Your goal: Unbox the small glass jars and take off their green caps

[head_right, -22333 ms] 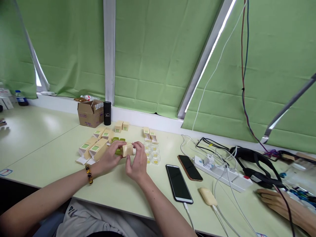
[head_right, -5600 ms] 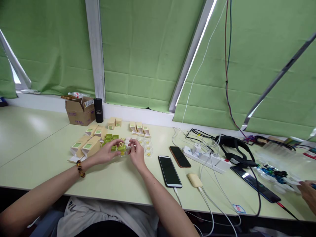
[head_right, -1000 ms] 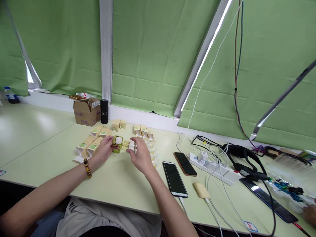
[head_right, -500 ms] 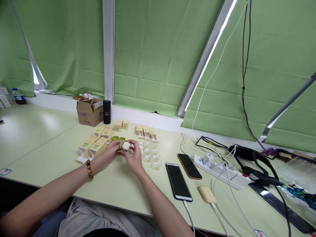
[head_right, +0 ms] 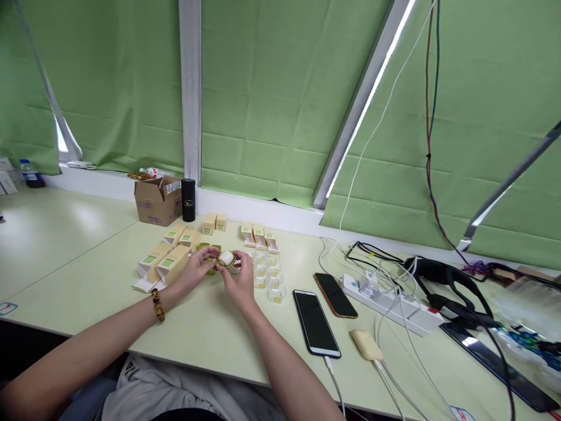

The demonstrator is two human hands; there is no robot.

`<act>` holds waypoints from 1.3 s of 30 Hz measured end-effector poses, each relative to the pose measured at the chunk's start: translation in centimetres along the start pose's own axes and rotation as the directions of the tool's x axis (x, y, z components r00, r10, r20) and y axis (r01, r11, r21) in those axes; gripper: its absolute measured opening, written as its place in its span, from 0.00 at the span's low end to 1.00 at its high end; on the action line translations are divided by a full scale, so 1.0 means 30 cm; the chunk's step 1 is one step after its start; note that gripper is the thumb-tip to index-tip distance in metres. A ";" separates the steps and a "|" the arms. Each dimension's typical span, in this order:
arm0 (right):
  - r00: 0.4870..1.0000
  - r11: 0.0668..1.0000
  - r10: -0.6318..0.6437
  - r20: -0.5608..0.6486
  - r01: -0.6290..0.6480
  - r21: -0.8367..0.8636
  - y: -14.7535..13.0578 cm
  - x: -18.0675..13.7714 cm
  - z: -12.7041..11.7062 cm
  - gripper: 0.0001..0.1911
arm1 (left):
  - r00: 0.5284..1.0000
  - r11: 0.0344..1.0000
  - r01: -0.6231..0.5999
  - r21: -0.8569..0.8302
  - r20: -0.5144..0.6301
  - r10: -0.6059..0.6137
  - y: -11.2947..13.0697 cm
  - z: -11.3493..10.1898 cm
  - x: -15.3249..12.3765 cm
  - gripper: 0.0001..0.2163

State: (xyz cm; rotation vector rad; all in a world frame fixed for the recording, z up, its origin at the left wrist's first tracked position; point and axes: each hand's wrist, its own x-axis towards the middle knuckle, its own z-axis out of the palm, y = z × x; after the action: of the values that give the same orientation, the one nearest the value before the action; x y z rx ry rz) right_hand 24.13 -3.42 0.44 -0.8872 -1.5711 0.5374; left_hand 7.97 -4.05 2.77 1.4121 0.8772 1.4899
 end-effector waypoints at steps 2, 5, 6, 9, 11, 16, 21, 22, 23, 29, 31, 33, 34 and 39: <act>0.999 0.994 -0.044 -0.020 0.042 -0.103 0.010 0.001 -0.002 0.21 | 0.998 1.000 -0.030 0.003 0.053 0.030 0.017 0.002 -0.013 0.14; 0.996 0.974 -0.081 -0.023 0.074 -0.215 0.024 -0.001 -0.004 0.20 | 0.990 0.999 -0.036 -0.008 0.132 0.037 0.016 0.015 -0.031 0.21; 0.996 0.968 -0.091 -0.019 0.084 -0.236 0.027 -0.002 -0.003 0.20 | 0.989 0.999 -0.033 -0.005 0.145 0.034 0.009 0.020 -0.034 0.23; 0.991 0.958 -0.132 -0.006 0.126 -0.256 0.033 -0.007 0.000 0.19 | 0.989 1.000 -0.024 0.014 0.144 0.022 -0.020 0.029 -0.032 0.24; 0.986 0.951 -0.165 0.005 0.161 -0.263 0.031 -0.010 0.002 0.19 | 0.991 1.000 -0.025 0.006 0.133 0.024 -0.033 0.029 -0.024 0.23; 0.976 0.942 -0.216 -0.001 0.208 -0.262 0.008 -0.018 -0.006 0.22 | 0.991 0.988 0.008 -0.151 0.130 0.011 -0.028 0.019 -0.005 0.26; 0.963 0.931 -0.268 -0.039 0.249 -0.266 -0.007 -0.019 -0.016 0.25 | 0.981 0.923 0.129 -0.362 0.181 -0.066 0.003 0.012 -0.009 0.19; 0.958 0.927 -0.284 -0.043 0.263 -0.269 -0.007 -0.018 -0.017 0.25 | 0.975 0.906 0.161 -0.393 0.203 -0.085 0.010 0.012 -0.012 0.17; 0.953 0.922 -0.299 -0.047 0.276 -0.271 -0.006 -0.018 -0.016 0.25 | 0.969 0.889 0.193 -0.415 0.224 -0.106 0.015 0.011 -0.015 0.17; 0.947 0.912 -0.319 -0.035 0.297 -0.283 -0.002 -0.020 -0.007 0.25 | 0.937 0.830 0.314 -0.461 0.292 -0.193 0.018 0.024 -0.031 0.16; 0.949 0.916 -0.315 -0.031 0.296 -0.271 -0.003 -0.020 -0.004 0.24 | 0.930 0.830 0.328 -0.452 0.310 -0.198 0.012 0.030 -0.035 0.17; 0.949 0.921 -0.315 -0.030 0.298 -0.250 -0.004 -0.020 -0.003 0.24 | 0.916 0.831 0.354 -0.428 0.337 -0.217 0.005 0.034 -0.036 0.19; 0.949 0.924 -0.315 -0.030 0.299 -0.239 -0.005 -0.021 -0.003 0.24 | 0.908 0.832 0.369 -0.413 0.351 -0.228 0.000 0.035 -0.035 0.20; 0.951 0.938 -0.306 -0.036 0.295 -0.180 -0.022 -0.025 -0.009 0.23 | 0.899 0.865 0.376 -0.334 0.359 -0.252 -0.027 0.034 -0.031 0.23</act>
State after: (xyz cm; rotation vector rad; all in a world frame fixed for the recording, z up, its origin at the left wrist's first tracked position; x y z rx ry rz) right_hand 24.25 -4.45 0.53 -0.7638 -1.6741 0.1544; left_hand 9.04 -4.69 1.80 1.0908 0.5423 1.0825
